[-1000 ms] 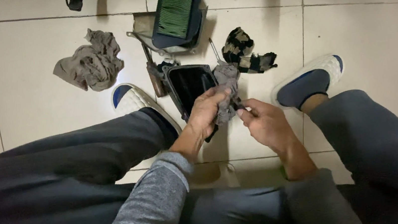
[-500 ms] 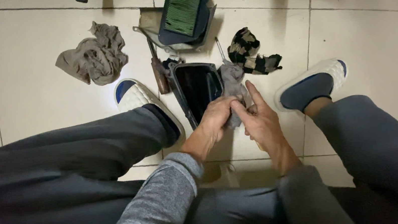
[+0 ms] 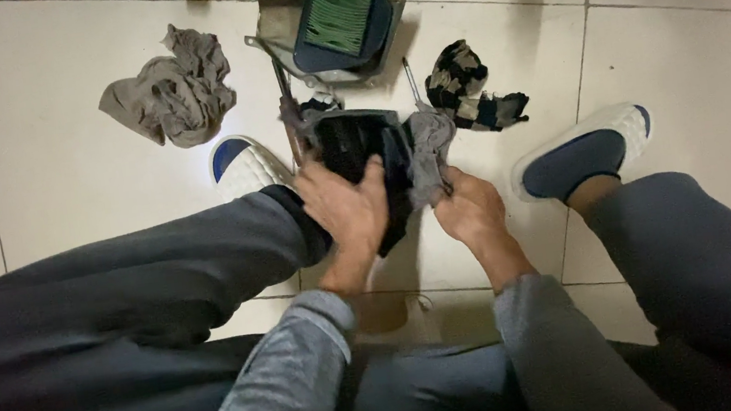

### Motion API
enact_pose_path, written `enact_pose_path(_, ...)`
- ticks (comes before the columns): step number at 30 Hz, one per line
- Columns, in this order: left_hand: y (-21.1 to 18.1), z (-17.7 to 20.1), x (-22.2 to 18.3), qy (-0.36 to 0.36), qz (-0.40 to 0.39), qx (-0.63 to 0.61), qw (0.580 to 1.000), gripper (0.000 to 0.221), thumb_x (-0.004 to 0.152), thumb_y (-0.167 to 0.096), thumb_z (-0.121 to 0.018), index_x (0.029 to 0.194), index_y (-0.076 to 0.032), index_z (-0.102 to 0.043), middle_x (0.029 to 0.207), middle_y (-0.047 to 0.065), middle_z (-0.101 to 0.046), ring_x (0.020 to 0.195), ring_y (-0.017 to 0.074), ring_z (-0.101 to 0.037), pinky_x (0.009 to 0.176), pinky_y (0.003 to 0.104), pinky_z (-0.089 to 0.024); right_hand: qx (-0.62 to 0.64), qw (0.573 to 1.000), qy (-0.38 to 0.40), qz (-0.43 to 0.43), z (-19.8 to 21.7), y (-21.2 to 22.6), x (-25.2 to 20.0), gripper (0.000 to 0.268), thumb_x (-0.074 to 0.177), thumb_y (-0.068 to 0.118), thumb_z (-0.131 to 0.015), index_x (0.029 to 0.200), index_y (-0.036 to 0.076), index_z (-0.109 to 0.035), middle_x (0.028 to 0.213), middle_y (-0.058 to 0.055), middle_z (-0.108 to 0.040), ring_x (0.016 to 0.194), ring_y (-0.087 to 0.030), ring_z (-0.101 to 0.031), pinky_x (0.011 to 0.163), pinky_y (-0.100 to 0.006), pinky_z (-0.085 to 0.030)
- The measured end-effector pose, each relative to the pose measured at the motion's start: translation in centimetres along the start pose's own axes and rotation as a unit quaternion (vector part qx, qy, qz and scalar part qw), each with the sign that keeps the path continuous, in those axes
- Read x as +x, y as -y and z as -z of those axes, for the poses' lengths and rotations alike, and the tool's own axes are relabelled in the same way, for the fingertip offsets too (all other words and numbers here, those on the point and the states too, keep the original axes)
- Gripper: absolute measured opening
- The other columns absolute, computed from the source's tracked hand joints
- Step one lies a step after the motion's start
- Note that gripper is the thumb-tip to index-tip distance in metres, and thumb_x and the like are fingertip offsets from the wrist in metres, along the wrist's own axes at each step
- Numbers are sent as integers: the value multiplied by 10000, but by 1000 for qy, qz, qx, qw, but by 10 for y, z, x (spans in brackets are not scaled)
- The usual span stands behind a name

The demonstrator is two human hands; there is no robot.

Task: The person cleans the interior of a plastic air filter housing using a cloth, reaching into the corners and wiping the surfaces while holding a screwdriver.

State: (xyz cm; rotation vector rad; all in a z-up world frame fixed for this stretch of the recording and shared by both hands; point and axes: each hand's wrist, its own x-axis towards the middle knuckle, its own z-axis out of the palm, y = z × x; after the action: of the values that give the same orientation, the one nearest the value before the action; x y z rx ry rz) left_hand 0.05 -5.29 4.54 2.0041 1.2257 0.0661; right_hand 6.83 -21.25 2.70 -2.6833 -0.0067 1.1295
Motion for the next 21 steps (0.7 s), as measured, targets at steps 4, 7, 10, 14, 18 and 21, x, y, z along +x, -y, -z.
enact_pose_path(4, 41, -24, 31, 57, 207, 8, 977, 914, 736, -526, -842, 1391, -59, -408, 1347, 192, -449, 1266, 392, -521, 1047, 523, -457, 54, 997, 50, -18, -5, -1, 10, 514, 909, 345, -470, 1377, 206, -630, 1218, -121, -700, 1176, -313, -655, 941, -450, -544)
enact_pose_path(7, 115, -76, 57, 147, 251, 33, 956, 834, 781, -554, -769, 1406, -95, -461, 1301, 171, -533, 1171, 364, -629, 934, 494, -535, 103, 993, 54, -24, 18, 23, -11, 532, 899, 297, -457, 1378, 147, -634, 1239, -171, -689, 1186, -352, -646, 950, -462, -539)
enact_pose_path(10, 128, -85, 56, 190, 223, 80, 953, 656, 887, -473, -643, 1424, -131, -483, 1211, 152, -652, 1112, 341, -688, 865, 475, -573, 178, 982, 49, -39, 22, 26, -22, 370, 930, 264, -474, 1177, 77, -677, 971, -186, -665, 855, -307, -660, 671, -373, -534)
enact_pose_path(14, 104, -71, 54, 199, 169, 117, 958, 599, 942, -309, -538, 1502, -154, -389, 1249, 212, -673, 1194, 403, -653, 965, 534, -545, 292, 954, 45, -49, 18, 27, -17, 280, 949, 235, -521, 938, 15, -695, 724, -182, -634, 449, -204, -603, 327, -263, -472)
enact_pose_path(18, 111, -76, 55, 196, 179, 85, 960, 642, 923, -298, -529, 1530, -160, -371, 1249, 229, -674, 1192, 428, -649, 946, 553, -548, 285, 954, 66, -58, 12, 22, -7, 313, 959, 233, -510, 989, -13, -701, 775, -174, -649, 436, -201, -596, 326, -268, -482)
enact_pose_path(21, 110, -76, 56, 215, 175, 82, 957, 605, 945, -280, -502, 1517, -145, -361, 1258, 266, -660, 1199, 467, -633, 952, 590, -531, 344, 936, 54, -51, 6, 18, -7, 233, 929, 174, -534, 930, 2, -691, 747, -172, -636, 423, -179, -581, 290, -241, -453)
